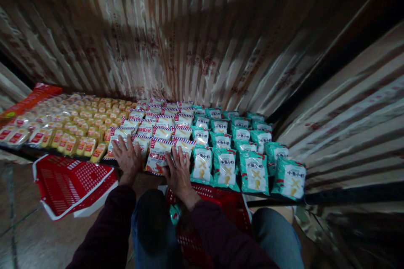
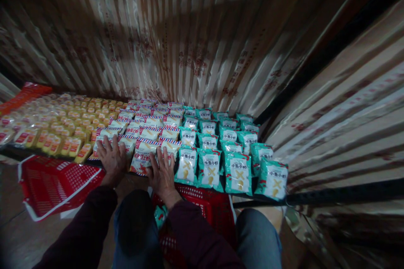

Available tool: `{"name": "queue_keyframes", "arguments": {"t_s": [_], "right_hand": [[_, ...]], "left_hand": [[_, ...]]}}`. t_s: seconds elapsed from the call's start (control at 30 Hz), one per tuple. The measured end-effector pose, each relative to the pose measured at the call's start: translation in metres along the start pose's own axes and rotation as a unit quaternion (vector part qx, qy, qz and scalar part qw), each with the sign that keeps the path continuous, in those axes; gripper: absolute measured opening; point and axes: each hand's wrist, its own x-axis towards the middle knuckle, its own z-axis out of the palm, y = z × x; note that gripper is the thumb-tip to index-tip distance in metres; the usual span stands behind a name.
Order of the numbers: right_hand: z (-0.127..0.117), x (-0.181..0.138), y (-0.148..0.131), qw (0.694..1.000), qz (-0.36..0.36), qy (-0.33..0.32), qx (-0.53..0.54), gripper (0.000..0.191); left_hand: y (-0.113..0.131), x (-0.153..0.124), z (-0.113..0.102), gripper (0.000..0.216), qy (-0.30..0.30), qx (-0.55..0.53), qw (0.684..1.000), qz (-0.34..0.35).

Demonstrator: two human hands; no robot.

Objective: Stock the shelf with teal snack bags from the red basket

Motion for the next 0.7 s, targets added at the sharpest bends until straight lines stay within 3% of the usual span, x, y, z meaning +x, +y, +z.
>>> {"name": "queue_keyframes", "arguments": {"t_s": [0.4,0.7], "right_hand": [[-0.009,0.004,-0.005,1.000,0.005,0.009,-0.002,0.058],[-0.007,0.007,-0.010,1.000,0.018,0.004,-0.008,0.060]], "left_hand": [[0.007,-0.001,-0.005,0.055,0.017,-0.017,0.999,-0.020],[0.006,-0.011,-0.004,0.053,-0.004,-0.020,0.999,0.024]]}}
